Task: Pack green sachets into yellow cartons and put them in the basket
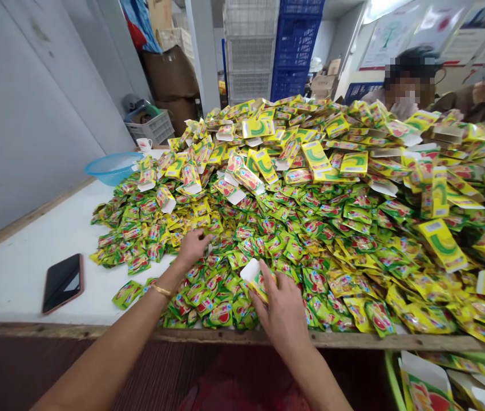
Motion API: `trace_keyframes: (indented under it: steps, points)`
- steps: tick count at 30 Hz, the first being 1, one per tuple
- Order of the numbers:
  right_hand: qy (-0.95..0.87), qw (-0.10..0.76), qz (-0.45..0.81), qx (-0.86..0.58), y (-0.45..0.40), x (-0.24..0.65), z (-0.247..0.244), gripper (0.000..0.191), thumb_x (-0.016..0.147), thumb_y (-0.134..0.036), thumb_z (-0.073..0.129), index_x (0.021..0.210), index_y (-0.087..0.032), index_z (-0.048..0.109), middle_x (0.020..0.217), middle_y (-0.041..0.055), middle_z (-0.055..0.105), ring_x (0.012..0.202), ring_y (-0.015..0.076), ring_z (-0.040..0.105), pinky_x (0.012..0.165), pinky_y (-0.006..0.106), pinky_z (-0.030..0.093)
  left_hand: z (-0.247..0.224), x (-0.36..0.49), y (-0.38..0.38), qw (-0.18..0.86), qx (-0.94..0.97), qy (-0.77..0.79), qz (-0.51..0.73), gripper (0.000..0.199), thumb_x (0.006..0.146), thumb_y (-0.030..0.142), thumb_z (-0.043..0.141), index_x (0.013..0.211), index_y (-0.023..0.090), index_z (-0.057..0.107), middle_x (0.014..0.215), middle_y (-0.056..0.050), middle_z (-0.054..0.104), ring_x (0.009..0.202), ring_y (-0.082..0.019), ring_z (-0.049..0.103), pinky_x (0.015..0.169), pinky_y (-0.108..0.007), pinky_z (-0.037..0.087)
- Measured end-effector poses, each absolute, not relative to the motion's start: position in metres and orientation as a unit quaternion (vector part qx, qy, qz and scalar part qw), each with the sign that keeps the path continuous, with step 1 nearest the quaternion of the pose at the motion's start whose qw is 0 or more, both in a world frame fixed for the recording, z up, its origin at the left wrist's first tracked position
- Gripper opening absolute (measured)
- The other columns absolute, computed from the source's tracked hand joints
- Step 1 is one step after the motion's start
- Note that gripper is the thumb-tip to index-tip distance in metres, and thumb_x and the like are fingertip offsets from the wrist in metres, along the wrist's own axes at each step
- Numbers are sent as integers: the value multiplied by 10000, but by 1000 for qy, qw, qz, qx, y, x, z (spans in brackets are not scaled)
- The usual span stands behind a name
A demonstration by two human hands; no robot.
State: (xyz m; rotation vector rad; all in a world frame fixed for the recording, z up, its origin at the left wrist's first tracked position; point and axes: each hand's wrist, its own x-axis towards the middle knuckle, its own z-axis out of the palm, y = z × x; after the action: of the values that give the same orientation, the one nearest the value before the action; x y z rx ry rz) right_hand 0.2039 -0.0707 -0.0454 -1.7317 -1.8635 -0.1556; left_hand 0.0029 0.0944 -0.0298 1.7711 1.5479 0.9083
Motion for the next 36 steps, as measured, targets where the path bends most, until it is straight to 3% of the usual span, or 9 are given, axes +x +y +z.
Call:
trace_keyframes:
  steps: [3,6,10,14,19,24,29,31,36]
  points:
    - [-639,409,98,-644,-64,200,-35,623,861,-501,467,1398,-202,363,1140,121,565,1018,242,544,848,381,452,-26,-11,77,405,614,556,388,218,747,320,581,608,166,515,567,6,564,576,-142,557,579,-257,443]
    - [-541,486,274,-629,-52,187,-22,664,804,-519,503,1368,-185,397,1267,109,530,1114,234,523,913,374,437,-26,-10,49,630,447,459,438,215,624,263,686,604,167,494,564,35,561,513,-102,525,520,-224,436]
    - [-457,521,414,-590,-38,169,-15,704,670,-473,616,1275,-146,466,1111,84,629,962,215,587,854,352,467,-25,5,16,771,311,378,407,168,603,171,682,637,162,518,581,41,581,517,-89,532,514,-204,454]
    - [-425,545,445,-569,-35,162,-22,621,593,-341,610,1171,-138,510,967,52,671,809,184,606,765,316,489,-19,21,-1,757,339,401,388,143,659,217,661,754,162,569,716,5,655,604,-120,585,524,-224,490]
    - [-438,557,409,-575,-31,161,-39,664,555,-248,533,1206,-122,488,1086,87,636,835,185,604,778,321,498,-22,36,-5,697,400,451,388,336,636,353,741,860,142,604,786,-29,684,636,-146,614,439,-193,443]
    - [-513,547,240,-617,-33,167,-51,713,597,-154,490,1308,-128,454,1209,120,549,1115,228,516,982,383,409,-22,32,-2,653,368,515,415,381,585,308,779,871,148,586,841,-39,693,692,-170,646,464,-209,499]
    - [-547,461,64,-696,-44,182,-40,771,661,-122,552,1401,-226,367,1047,99,552,951,239,541,854,418,474,-22,18,18,620,329,572,425,160,656,221,677,771,216,566,713,63,682,701,-161,652,557,-230,560]
    - [-555,473,83,-679,-45,179,-33,749,704,-189,599,1408,-250,352,1059,91,552,952,233,542,859,416,474,-23,19,19,642,374,553,379,197,603,269,722,725,237,571,676,78,679,762,-186,661,602,-244,574]
    - [-526,541,345,-558,-34,164,-33,710,730,-302,634,1385,-225,370,1141,53,593,1008,189,582,863,330,491,-34,29,7,704,466,451,289,455,418,385,838,787,222,629,887,-2,724,975,-291,642,701,-309,590]
